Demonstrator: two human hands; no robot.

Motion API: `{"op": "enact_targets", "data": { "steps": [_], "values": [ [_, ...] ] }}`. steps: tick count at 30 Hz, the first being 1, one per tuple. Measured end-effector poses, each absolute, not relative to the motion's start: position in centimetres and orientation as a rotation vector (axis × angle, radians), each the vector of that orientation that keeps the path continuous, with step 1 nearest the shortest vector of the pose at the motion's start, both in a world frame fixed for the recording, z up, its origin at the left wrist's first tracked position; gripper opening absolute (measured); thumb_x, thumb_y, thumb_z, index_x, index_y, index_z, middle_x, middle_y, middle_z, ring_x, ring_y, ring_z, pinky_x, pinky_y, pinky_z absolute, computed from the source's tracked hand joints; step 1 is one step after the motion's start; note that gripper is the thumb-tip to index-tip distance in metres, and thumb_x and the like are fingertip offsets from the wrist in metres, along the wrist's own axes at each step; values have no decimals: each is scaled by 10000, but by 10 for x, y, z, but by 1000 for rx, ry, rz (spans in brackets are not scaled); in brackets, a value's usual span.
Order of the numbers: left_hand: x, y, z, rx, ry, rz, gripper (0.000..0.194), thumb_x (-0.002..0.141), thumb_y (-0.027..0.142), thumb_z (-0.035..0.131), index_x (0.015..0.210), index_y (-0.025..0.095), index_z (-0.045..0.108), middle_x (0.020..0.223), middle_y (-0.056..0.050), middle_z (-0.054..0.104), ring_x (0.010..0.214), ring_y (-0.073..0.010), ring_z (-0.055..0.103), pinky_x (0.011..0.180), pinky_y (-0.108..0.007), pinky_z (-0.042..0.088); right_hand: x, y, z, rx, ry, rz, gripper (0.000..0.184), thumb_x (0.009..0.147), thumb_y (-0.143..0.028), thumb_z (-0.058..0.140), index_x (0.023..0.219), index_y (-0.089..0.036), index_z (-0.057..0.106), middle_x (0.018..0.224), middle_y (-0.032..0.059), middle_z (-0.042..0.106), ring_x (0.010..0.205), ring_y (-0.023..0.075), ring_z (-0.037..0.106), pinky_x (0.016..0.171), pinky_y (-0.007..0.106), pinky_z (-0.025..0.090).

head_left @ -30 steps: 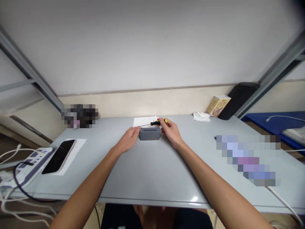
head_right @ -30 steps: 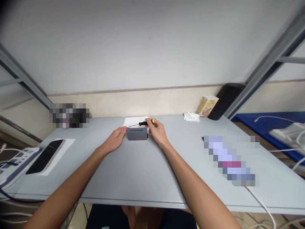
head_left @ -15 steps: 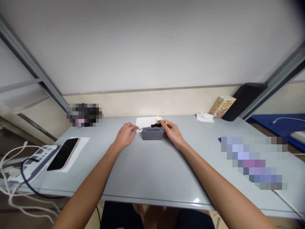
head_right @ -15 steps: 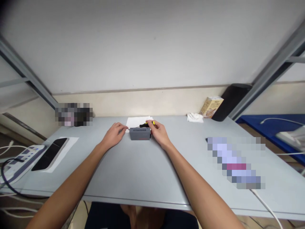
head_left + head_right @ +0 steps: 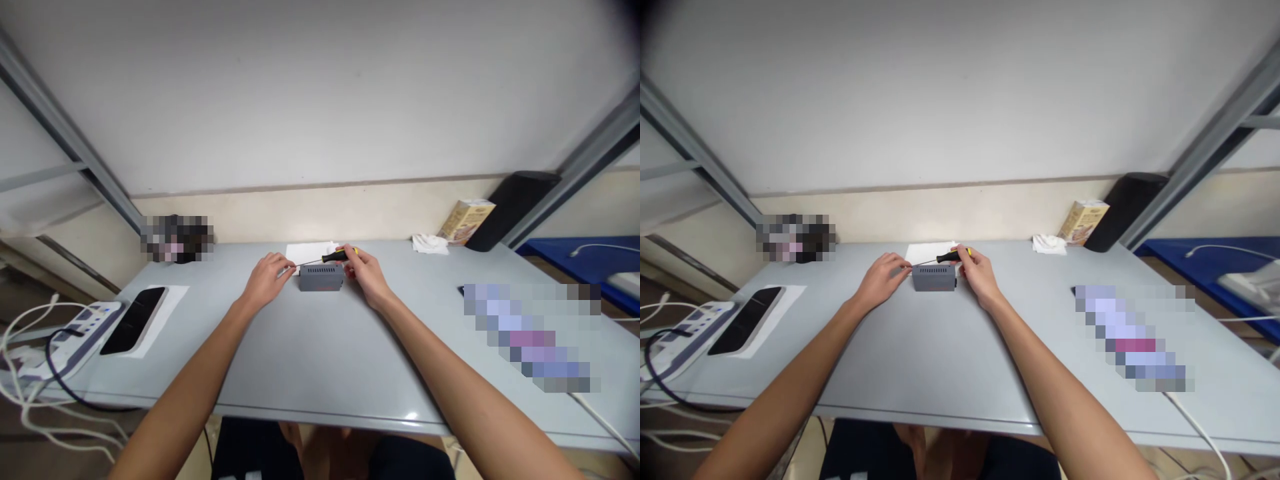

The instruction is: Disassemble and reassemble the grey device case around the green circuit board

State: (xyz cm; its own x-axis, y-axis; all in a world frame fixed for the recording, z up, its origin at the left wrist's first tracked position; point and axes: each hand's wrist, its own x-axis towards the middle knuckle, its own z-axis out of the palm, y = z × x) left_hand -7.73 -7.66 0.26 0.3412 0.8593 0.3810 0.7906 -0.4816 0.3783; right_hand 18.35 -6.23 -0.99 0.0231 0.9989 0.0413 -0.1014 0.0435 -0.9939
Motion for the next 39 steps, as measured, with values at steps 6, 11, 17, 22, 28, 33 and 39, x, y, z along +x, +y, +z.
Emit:
{"op": "enact_targets", "data": {
  "steps": [6, 11, 17, 22, 28, 33, 39],
  "values": [
    [-76, -76, 2, 2396, 1492, 893, 271, 1068, 334, 512, 989, 225, 748, 1014, -65, 727, 1012, -248, 615, 944, -400, 482, 183, -64, -6, -1089, -1108, 1200, 623, 791, -773, 690, 1013, -196, 770, 745, 9, 643, 575, 117, 386, 564, 286, 289],
    [-76, -74, -1, 2336, 1451, 931, 259, 1055, 346, 532, 1003, 229, 758, 1018, -62, 735, 1012, -246, 619, 931, -387, 480, 182, -65, -3, -1070, -1120, 1206, 619, 782, -774, 699, 997, -198, 767, 729, 5, 641, 570, 117, 392, 566, 289, 297],
    [-76, -73, -1, 2264, 1444, 999, 224, 1025, 331, 572, 999, 242, 775, 1009, -59, 755, 1016, -248, 624, 908, -379, 486, 184, -66, -2, -1065, -1099, 1190, 650, 768, -790, 706, 1008, -189, 770, 737, 11, 642, 572, 110, 392, 564, 286, 300],
    [-72, -75, -2, 2227, 1434, 1033, 218, 1002, 320, 592, 978, 243, 794, 961, -56, 762, 973, -244, 626, 884, -372, 496, 186, -66, 0, -1086, -1098, 1184, 677, 766, -812, 685, 1017, -189, 775, 730, 10, 651, 563, 111, 400, 568, 292, 310],
    [-68, -74, -2, 2039, 1441, 1166, 202, 937, 345, 655, 927, 230, 821, 924, -58, 769, 874, -219, 621, 851, -354, 500, 185, -66, 2, -1050, -1091, 1214, 647, 769, -790, 701, 1010, -194, 768, 730, 1, 661, 549, 98, 412, 559, 288, 306],
    [-65, -76, 6, 1718, 1490, 1337, 255, 860, 434, 739, 935, 214, 845, 977, -61, 801, 794, -190, 603, 777, -328, 497, 184, -70, 9, -982, -1075, 1273, 633, 754, -778, 725, 1026, -207, 750, 795, 14, 693, 554, 97, 443, 553, 287, 330],
    [-56, -82, 13, 1393, 1345, 1432, 405, 799, 539, 806, 966, 171, 840, 1130, -119, 803, 988, -237, 695, 869, -337, 530, 182, -76, 18, -940, -1079, 1294, 607, 779, -761, 720, 1074, -230, 726, 886, 21, 702, 568, 95, 459, 554, 285, 341]
  ]
}}
